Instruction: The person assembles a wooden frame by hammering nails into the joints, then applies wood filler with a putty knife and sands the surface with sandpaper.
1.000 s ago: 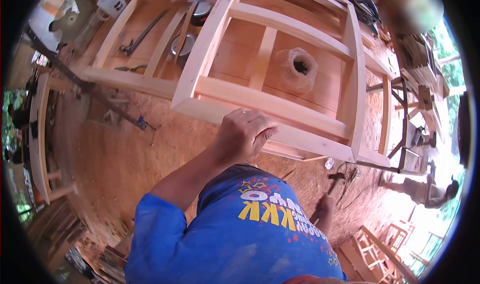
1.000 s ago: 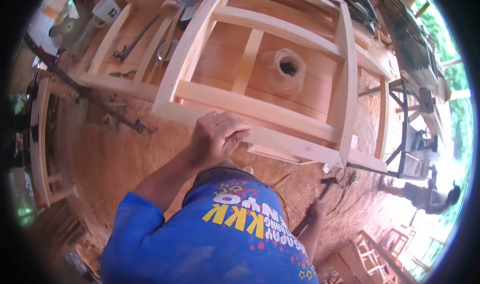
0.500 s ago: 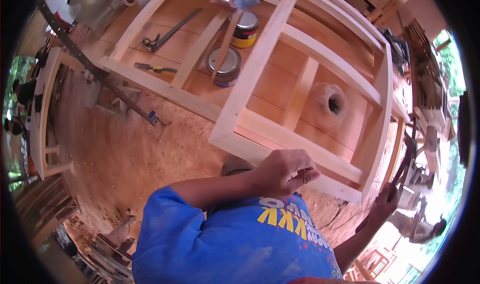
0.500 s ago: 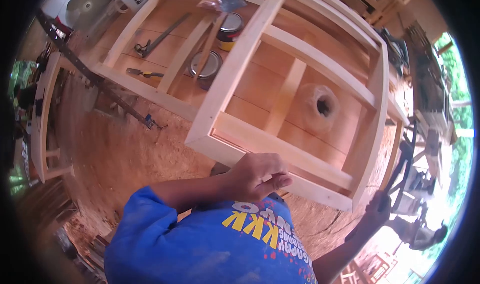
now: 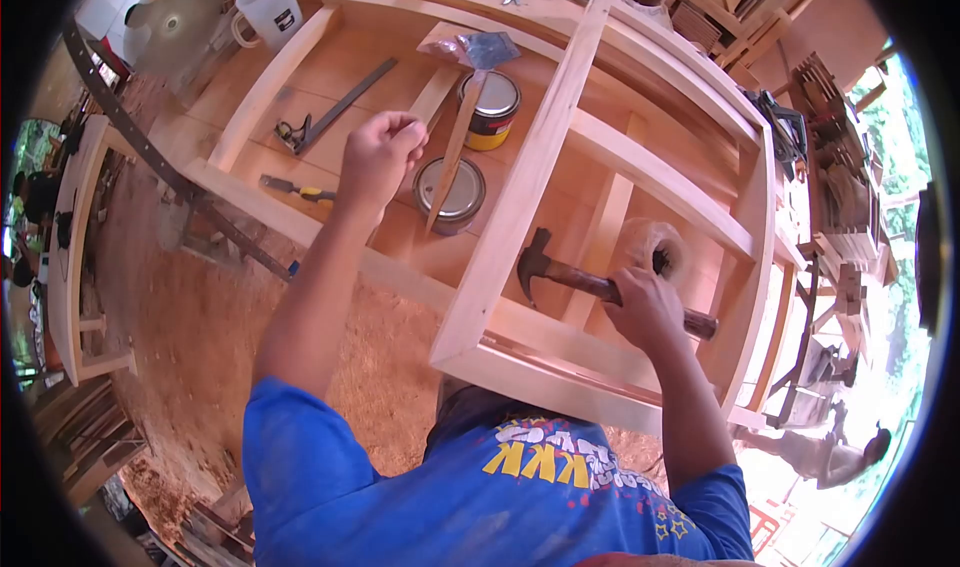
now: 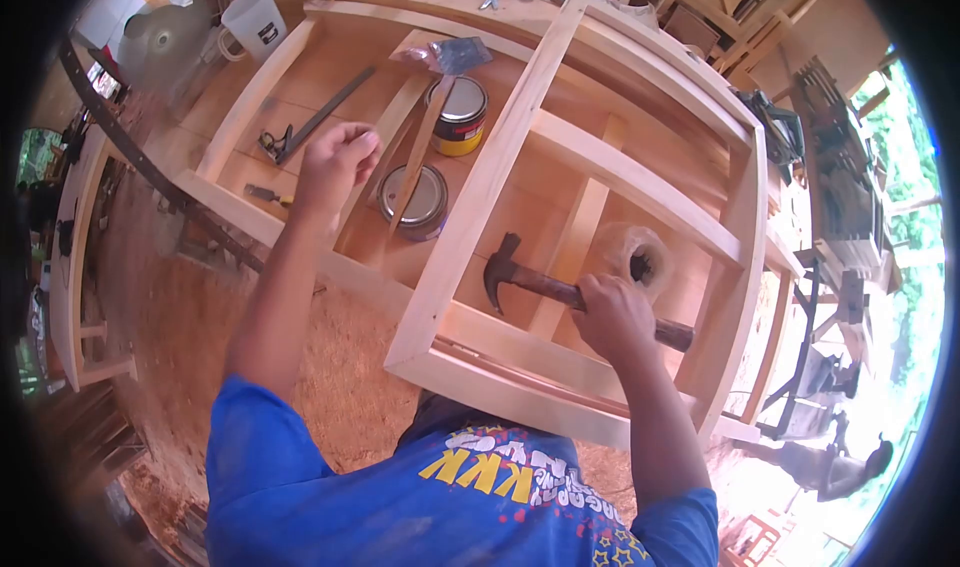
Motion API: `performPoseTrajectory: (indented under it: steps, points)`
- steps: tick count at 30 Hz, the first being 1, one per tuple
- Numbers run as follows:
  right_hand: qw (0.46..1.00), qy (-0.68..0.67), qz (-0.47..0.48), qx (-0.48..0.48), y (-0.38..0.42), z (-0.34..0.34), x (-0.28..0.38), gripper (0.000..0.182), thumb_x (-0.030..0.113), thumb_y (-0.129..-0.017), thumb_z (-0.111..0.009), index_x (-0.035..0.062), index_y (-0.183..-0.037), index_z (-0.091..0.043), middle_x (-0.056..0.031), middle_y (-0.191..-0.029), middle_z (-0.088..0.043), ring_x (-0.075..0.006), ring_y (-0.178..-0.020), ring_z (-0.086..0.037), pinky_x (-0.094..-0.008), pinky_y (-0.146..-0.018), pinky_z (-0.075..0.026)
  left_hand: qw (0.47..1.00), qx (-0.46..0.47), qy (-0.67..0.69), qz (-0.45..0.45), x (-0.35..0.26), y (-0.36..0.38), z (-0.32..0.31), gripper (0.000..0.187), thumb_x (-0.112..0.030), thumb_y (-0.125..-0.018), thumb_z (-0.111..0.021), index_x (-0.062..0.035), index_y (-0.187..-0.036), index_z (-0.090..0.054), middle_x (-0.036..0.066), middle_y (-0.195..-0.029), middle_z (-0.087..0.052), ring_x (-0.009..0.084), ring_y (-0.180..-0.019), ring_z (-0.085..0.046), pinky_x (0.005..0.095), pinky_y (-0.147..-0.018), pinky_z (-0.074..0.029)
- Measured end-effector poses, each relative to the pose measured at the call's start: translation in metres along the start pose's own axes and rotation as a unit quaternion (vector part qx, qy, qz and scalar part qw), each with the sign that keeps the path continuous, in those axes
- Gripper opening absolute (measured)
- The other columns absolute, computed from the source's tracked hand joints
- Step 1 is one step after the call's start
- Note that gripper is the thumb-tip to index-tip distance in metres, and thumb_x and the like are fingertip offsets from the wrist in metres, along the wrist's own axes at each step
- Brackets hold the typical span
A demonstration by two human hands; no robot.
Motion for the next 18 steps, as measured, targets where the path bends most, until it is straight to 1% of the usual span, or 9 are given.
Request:
performPoseTrajectory:
  steps: [1, 3, 5, 8, 11, 13, 14, 15, 18]
  points:
    - [1.000, 0.009, 0.011, 0.007, -0.009, -0.008, 0.001, 0.022, 0.021, -0.085, -0.076, 0.0063, -0.099, -0.067, -0.0156, -0.100, -0.070, -0.0362, -0.104, -0.069, -0.0494, -0.089, -0.055, 1.000, 0.008, -0.029, 0.007, -0.002, -0.022, -0.010, 0.024, -0.016, -0.095, -0.071, -0.0001, -0.114, -0.071, 0.004, -0.092, -0.073, 0.0135, -0.079, -0.070, 0.0282, -0.076, -0.057]
    - [0.999, 0.022, 0.032, 0.017, -0.020, -0.017, 0.002, 0.022, 0.019, -0.086, -0.075, 0.0058, -0.100, -0.067, -0.0155, -0.102, -0.070, -0.0358, -0.107, -0.068, -0.0487, -0.092, -0.054, 0.954, -0.035, -0.251, -0.159, -0.030, -0.062, -0.034, 0.032, -0.021, -0.089, -0.075, -0.0058, -0.117, -0.073, 0.009, -0.100, -0.076, 0.0225, -0.085, -0.074, 0.0351, -0.079, -0.059]
    - [0.998, 0.030, 0.049, 0.023, -0.026, -0.021, 0.004, 0.021, 0.018, -0.087, -0.074, 0.0052, -0.102, -0.067, -0.0149, -0.105, -0.069, -0.0358, -0.110, -0.068, -0.0484, -0.093, -0.054, 0.924, -0.008, -0.340, -0.173, -0.047, -0.111, -0.064, 0.037, -0.024, -0.086, -0.077, -0.0114, -0.121, -0.073, 0.013, -0.112, -0.076, 0.0314, -0.100, -0.075, 0.0430, -0.090, -0.058]
    - [0.997, 0.035, 0.070, 0.000, -0.033, -0.033, 0.009, 0.020, 0.017, -0.086, -0.073, 0.0076, -0.102, -0.067, -0.0122, -0.106, -0.067, -0.0328, -0.109, -0.067, -0.0463, -0.093, -0.053, 0.849, 0.022, -0.457, -0.264, -0.045, -0.178, -0.113, 0.050, -0.028, -0.085, -0.080, -0.0132, -0.131, -0.068, 0.016, -0.119, -0.076, 0.0352, -0.111, -0.073, 0.0471, -0.099, -0.057]
    - [0.996, 0.025, 0.075, -0.047, -0.034, -0.031, 0.015, 0.020, 0.017, -0.086, -0.073, 0.0089, -0.103, -0.068, -0.0105, -0.105, -0.065, -0.0305, -0.108, -0.065, -0.0443, -0.092, -0.051, 0.767, 0.154, -0.584, -0.214, -0.029, -0.229, -0.157, 0.060, -0.028, -0.085, -0.081, -0.0146, -0.140, -0.063, 0.020, -0.131, -0.072, 0.0382, -0.124, -0.068, 0.0501, -0.105, -0.054]
    - [0.995, -0.001, 0.059, -0.079, -0.030, -0.024, 0.014, 0.020, 0.018, -0.086, -0.073, 0.0093, -0.104, -0.068, -0.0095, -0.105, -0.064, -0.0297, -0.108, -0.063, -0.0436, -0.092, -0.049, 0.744, 0.147, -0.616, -0.211, 0.004, -0.267, -0.173, 0.071, -0.029, -0.084, -0.082, -0.0159, -0.149, -0.056, 0.022, -0.136, -0.069, 0.0397, -0.128, -0.065, 0.0506, -0.108, -0.053]
    - [0.994, -0.020, 0.048, -0.094, -0.026, -0.019, 0.015, 0.020, 0.018, -0.087, -0.073, 0.0093, -0.104, -0.068, -0.0092, -0.105, -0.064, -0.0295, -0.108, -0.062, -0.0436, -0.092, -0.049, 0.731, 0.185, -0.645, -0.125, -0.002, -0.267, -0.181, 0.081, -0.031, -0.087, -0.083, -0.0184, -0.158, -0.048, 0.015, -0.150, -0.062, 0.0358, -0.138, -0.059, 0.0533, -0.117, -0.045]
    - [0.993, -0.039, 0.038, -0.108, -0.020, -0.015, 0.013, 0.021, 0.019, -0.087, -0.074, 0.0094, -0.105, -0.068, -0.0088, -0.105, -0.063, -0.0294, -0.109, -0.061, -0.0436, -0.092, -0.048, 0.707, 0.169, -0.676, -0.117, 0.002, -0.272, -0.189, 0.085, -0.025, -0.084, -0.085, -0.0170, -0.159, -0.046, 0.017, -0.150, -0.061, 0.0380, -0.138, -0.058, 0.0528, -0.118, -0.045]
    - [0.984, -0.104, 0.018, -0.147, -0.003, -0.002, 0.003, 0.021, 0.020, -0.089, -0.075, 0.0087, -0.105, -0.067, -0.0084, -0.105, -0.062, -0.0298, -0.109, -0.060, -0.0439, -0.092, -0.048, 0.683, 0.165, -0.687, -0.183, 0.023, -0.312, -0.200, 0.090, -0.028, -0.078, -0.090, -0.0165, -0.157, -0.048, 0.018, -0.149, -0.060, 0.0373, -0.141, -0.055, 0.0512, -0.118, -0.046]
Point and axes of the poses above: each hand's wrist, its own y-axis away from the middle knuckle, its own z-axis out of the back of the hand, x = y × z, the point moved 5 cm from there along -y, towards the middle knuckle
